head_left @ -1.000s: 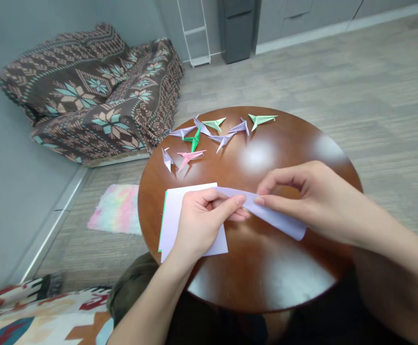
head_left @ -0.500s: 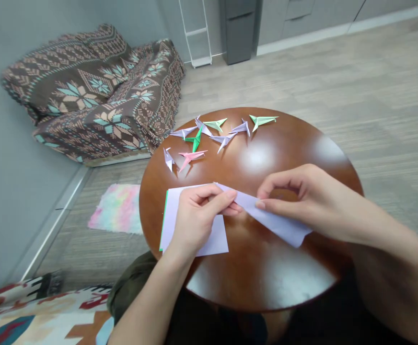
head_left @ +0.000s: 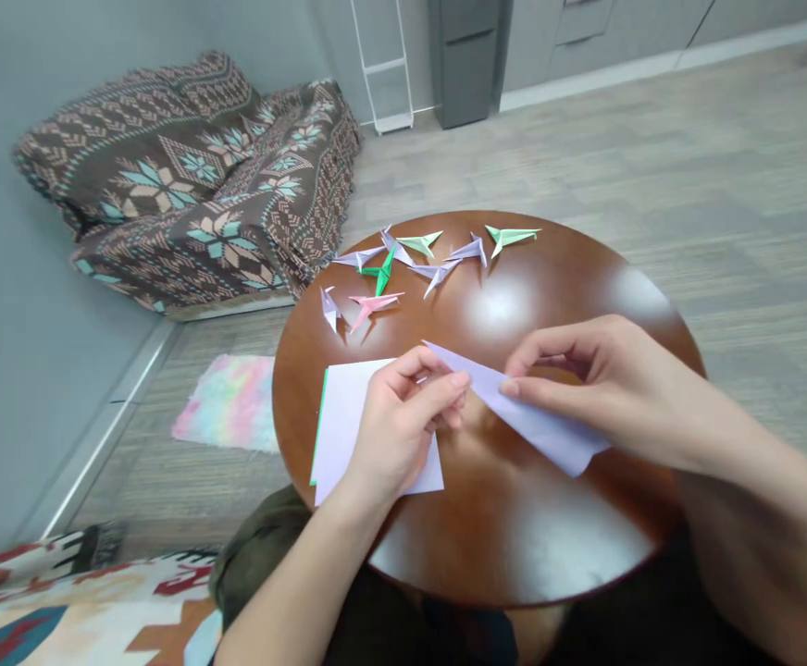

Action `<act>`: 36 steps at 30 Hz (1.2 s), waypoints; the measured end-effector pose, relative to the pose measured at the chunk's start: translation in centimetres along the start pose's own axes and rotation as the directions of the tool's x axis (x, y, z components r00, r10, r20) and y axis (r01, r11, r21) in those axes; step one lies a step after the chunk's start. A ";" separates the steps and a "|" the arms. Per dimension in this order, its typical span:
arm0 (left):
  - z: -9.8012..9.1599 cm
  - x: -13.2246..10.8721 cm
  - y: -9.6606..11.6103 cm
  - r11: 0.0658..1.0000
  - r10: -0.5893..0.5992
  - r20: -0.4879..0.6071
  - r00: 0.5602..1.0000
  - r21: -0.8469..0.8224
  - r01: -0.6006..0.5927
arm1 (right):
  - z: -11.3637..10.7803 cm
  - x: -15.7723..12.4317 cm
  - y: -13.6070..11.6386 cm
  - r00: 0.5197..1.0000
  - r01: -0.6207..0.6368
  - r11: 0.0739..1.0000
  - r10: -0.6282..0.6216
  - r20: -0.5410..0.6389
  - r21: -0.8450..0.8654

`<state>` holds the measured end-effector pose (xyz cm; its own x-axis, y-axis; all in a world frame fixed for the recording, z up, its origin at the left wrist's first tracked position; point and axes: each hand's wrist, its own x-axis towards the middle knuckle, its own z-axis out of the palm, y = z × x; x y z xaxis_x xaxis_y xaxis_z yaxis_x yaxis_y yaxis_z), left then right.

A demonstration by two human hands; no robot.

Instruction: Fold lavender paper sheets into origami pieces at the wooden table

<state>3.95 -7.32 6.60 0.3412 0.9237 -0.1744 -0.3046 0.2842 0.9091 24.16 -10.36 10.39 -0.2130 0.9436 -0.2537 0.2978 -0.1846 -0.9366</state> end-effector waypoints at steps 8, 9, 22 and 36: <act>0.2 0.2 0.5 0.972 -0.078 -0.100 0.992 -0.227 0.054 | 0.6 -0.1 -0.5 0.999 -0.010 0.999 0.011 0.031 -0.053; 0.1 0.2 0.5 0.968 -0.079 -0.107 0.991 -0.247 0.050 | 0.6 -0.1 -0.6 0.999 -0.014 0.998 0.016 0.035 -0.060; -1.5 1.0 1.6 0.928 0.023 -0.216 0.976 -0.360 -0.101 | 0.9 0.0 -0.2 0.995 -0.081 0.997 0.080 0.055 0.013; -0.1 0.3 0.3 0.938 -0.072 -0.152 0.986 -0.345 0.015 | 1.1 0.2 -0.2 0.995 -0.090 0.995 0.088 0.038 0.031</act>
<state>3.83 -6.93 6.82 0.2233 0.9292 -0.2943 -0.5878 0.3693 0.7198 23.03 -10.41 10.21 -0.2212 0.9124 -0.3445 0.2865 -0.2769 -0.9172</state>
